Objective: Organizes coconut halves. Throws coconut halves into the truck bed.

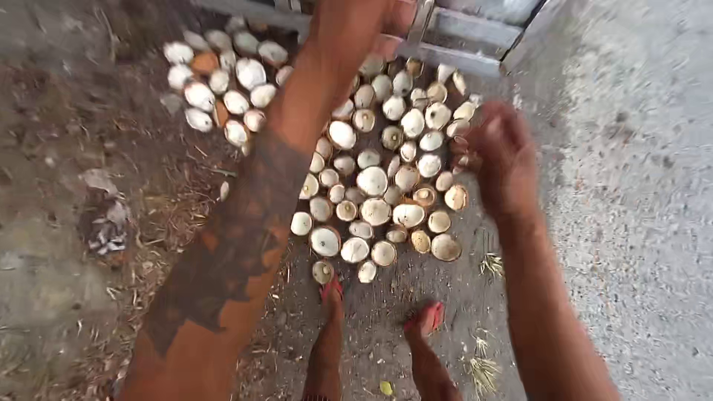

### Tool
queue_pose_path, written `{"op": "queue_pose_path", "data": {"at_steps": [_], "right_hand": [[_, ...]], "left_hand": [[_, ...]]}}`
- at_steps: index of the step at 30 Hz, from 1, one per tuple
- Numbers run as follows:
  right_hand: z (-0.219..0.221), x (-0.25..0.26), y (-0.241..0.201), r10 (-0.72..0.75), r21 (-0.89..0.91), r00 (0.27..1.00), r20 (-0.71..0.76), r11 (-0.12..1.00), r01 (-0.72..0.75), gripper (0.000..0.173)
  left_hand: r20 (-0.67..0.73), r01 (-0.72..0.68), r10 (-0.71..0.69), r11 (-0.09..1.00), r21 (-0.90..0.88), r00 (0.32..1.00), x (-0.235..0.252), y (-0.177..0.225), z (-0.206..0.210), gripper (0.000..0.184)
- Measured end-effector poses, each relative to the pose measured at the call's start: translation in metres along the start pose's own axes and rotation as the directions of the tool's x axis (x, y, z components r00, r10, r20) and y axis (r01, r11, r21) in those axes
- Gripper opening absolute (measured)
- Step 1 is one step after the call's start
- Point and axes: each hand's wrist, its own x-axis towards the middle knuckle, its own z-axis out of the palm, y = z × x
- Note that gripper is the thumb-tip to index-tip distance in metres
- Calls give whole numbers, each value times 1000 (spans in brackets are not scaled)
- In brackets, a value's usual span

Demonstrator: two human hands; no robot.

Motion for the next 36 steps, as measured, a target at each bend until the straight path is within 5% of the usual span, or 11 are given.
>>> {"op": "queue_pose_path", "data": {"at_steps": [2, 6, 10, 14, 17, 21, 24, 27, 30, 33, 36], "right_hand": [[18, -37, 155, 363, -36, 932, -19, 931, -364, 46], [48, -134, 389, 840, -197, 529, -122, 502, -842, 45], [68, -144, 494, 935, -99, 321, -151, 308, -946, 64], [72, -128, 567, 948, -23, 291, -128, 291, -956, 61], [70, -134, 584, 899, -69, 403, -172, 397, -915, 54], [58, -157, 531, 750, -295, 635, 182, 658, -693, 53], [80, -151, 514, 732, -593, 573, 368, 659, -462, 57], [134, -133, 536, 801, -861, 543, 252, 442, -252, 82], [164, -121, 560, 830, -903, 518, 207, 366, -225, 87], [135, -137, 564, 833, -858, 466, 298, 447, -252, 63], [68, -164, 547, 752, -631, 607, 259, 607, -483, 54]], "left_hand": [[-33, 306, -308, 919, 248, 951, -69, -152, -10, 47], [-229, 833, -866, 305, 462, 444, -289, -437, -3, 59], [-436, 966, -899, -87, 244, 29, -385, -534, 19, 82], [-439, 954, -875, -80, -288, -205, -435, -613, 34, 65], [-384, 935, -915, 22, -354, -124, -457, -618, 24, 63], [-305, 950, -914, 304, -78, 267, -452, -560, -25, 55], [-178, 762, -789, 467, 449, 589, -395, -533, -52, 56], [-30, 366, -617, 427, 827, 786, -326, -558, -55, 80], [100, 142, -628, 324, 935, 772, -271, -600, -52, 86], [177, 91, -732, 310, 946, 658, -246, -608, -49, 53], [205, 61, -801, 287, 956, 563, -245, -589, -55, 41]]}}
